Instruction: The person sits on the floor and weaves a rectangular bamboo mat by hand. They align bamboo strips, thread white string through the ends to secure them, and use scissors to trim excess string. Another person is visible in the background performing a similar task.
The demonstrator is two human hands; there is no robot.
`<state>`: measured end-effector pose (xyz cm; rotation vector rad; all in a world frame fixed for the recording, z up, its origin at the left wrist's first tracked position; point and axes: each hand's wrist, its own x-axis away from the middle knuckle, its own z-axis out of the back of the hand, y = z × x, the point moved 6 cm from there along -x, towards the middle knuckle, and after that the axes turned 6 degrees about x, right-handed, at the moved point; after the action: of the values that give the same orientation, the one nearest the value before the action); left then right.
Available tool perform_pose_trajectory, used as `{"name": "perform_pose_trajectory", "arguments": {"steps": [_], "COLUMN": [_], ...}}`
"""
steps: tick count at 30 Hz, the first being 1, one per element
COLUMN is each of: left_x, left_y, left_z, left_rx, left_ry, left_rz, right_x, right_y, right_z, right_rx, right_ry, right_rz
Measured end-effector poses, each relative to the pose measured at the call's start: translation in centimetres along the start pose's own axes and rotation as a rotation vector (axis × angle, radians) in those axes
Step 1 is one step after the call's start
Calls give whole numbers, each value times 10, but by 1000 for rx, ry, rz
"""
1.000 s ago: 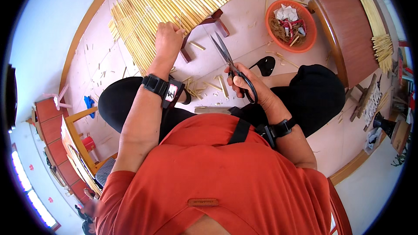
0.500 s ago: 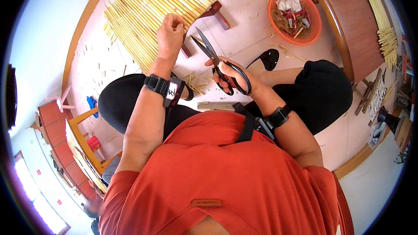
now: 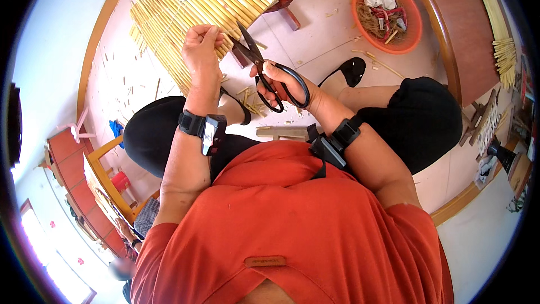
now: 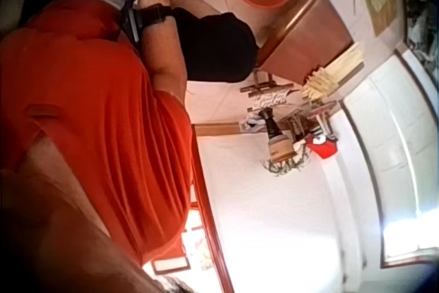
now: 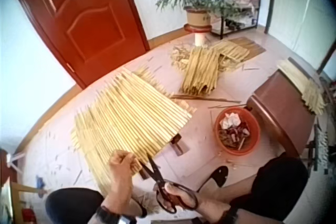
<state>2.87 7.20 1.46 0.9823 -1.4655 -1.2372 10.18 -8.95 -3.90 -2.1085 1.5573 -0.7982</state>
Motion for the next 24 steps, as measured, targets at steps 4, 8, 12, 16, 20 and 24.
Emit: {"name": "perform_pose_trajectory", "arguments": {"steps": [4,8,12,16,20,24], "left_x": [7,10,12,13,13,12], "left_y": [-8,-11,-13,-11,-10,-11], "left_z": [11,13,14,15,16,17], "left_rx": [44,168,192,193,202,192], "left_ry": [31,-20,-53,-84,-112,-130], "left_rz": [-30,-69,-68,-69,-70,-60], "right_x": [-15,-31,-37,-40,-41,-38], "right_y": [2,6,7,4,2,1], "right_z": [0,-2,-6,-12,-12,-12], "right_rx": [20,6,-53,-79,-38,-5], "right_ry": [14,3,-15,-5,24,20], "right_rz": [-57,-63,-96,-85,-99,-131]}}
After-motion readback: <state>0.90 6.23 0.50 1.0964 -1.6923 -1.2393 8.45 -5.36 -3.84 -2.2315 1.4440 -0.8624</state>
